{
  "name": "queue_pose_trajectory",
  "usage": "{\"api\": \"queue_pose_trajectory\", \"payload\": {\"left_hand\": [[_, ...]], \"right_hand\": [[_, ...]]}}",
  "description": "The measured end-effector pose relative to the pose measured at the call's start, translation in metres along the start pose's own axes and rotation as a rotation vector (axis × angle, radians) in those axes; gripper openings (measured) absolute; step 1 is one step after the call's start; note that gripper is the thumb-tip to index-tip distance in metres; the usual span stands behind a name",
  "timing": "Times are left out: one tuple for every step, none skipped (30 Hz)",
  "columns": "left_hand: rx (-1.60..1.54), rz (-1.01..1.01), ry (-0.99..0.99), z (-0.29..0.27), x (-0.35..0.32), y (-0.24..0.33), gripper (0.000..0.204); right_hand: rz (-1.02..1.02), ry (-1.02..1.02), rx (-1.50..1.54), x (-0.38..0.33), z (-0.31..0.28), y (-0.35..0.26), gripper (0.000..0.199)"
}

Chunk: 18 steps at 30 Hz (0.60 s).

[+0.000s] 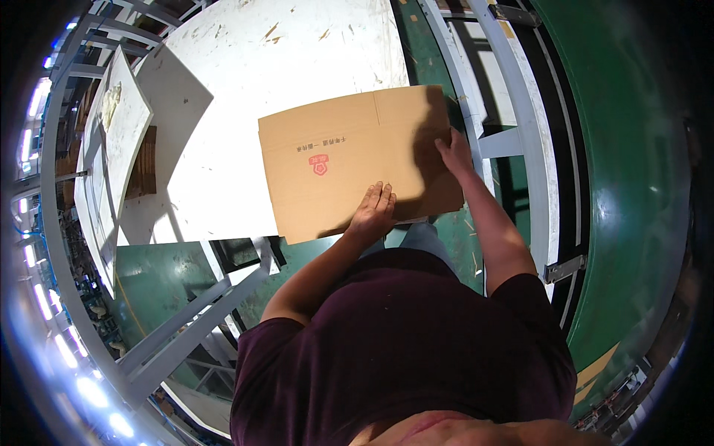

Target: The person repeatedly picks up flat cardboard sheets from a conveyor belt and stacks them on a nearby table. The person handles the sheets one at a time, aligning them before placing them on the growing pile.

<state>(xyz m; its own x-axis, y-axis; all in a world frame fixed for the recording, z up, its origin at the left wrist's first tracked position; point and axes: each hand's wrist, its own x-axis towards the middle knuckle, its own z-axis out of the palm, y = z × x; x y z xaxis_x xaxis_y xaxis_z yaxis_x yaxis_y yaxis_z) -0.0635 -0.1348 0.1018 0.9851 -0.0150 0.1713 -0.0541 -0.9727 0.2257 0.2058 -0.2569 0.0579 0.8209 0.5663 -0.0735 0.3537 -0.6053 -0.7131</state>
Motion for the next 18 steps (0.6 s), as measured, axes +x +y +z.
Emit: {"api": "queue_pose_trajectory", "payload": {"left_hand": [[0.029,-0.006,0.009,0.0,-0.001,-0.001,0.062],[0.051,-0.004,-0.014,-0.001,-0.002,-0.002,0.059],[0.072,-0.006,-0.037,-0.004,-0.002,-0.003,0.057],[0.091,-0.003,-0.06,-0.005,-0.002,-0.003,0.055],[0.134,0.014,-0.057,-0.004,-0.002,-0.003,0.053],[0.176,0.033,-0.054,0.0,-0.002,-0.004,0.052],[0.218,0.049,-0.052,0.003,-0.002,-0.004,0.05],[0.211,0.034,-0.05,0.005,-0.003,-0.003,0.049],[0.203,0.022,-0.05,0.007,-0.005,0.0,0.049],[0.197,0.013,-0.051,0.006,-0.005,0.0,0.048],[0.174,0.015,-0.048,0.006,-0.006,-0.001,0.048],[0.151,0.017,-0.046,0.005,-0.007,-0.002,0.047],[0.123,0.021,-0.042,0.004,-0.006,-0.002,0.047],[0.03,-0.002,-0.009,0.004,-0.005,-0.002,0.046],[0.06,0.006,-0.006,0.004,-0.004,-0.002,0.047],[0.089,0.013,-0.004,0.003,-0.004,-0.001,0.047],[0.117,0.02,-0.002,0.005,-0.005,0.0,0.047],[0.116,0.017,0.009,0.008,-0.007,0.0,0.048]], "right_hand": [[-0.029,-0.014,0.048,-0.002,0.006,0.0,0.063],[-0.084,0.097,-0.116,-0.008,0.007,-0.018,0.065],[-0.142,0.206,-0.279,-0.018,0.006,-0.049,0.068],[-0.194,0.32,-0.443,-0.027,0.009,-0.071,0.071],[-0.28,0.29,-0.403,-0.031,0.016,-0.079,0.072],[-0.366,0.259,-0.363,-0.034,0.023,-0.086,0.074],[-0.452,0.225,-0.323,-0.037,0.03,-0.09,0.075],[-0.43,0.144,-0.371,-0.042,0.035,-0.093,0.074],[-0.404,0.063,-0.418,-0.049,0.039,-0.095,0.073],[-0.376,-0.016,-0.463,-0.052,0.042,-0.097,0.071],[-0.389,0.0,-0.457,-0.052,0.043,-0.097,0.071],[-0.401,0.016,-0.452,-0.052,0.042,-0.097,0.07],[-0.411,0.032,-0.453,-0.052,0.041,-0.096,0.069],[-0.406,0.035,-0.462,-0.052,0.041,-0.096,0.068],[-0.4,0.038,-0.471,-0.052,0.041,-0.097,0.067],[-0.392,0.038,-0.479,-0.056,0.041,-0.098,0.067],[-0.396,0.049,-0.473,-0.058,0.041,-0.099,0.066],[-0.399,0.059,-0.468,-0.058,0.04,-0.099,0.065]]}}
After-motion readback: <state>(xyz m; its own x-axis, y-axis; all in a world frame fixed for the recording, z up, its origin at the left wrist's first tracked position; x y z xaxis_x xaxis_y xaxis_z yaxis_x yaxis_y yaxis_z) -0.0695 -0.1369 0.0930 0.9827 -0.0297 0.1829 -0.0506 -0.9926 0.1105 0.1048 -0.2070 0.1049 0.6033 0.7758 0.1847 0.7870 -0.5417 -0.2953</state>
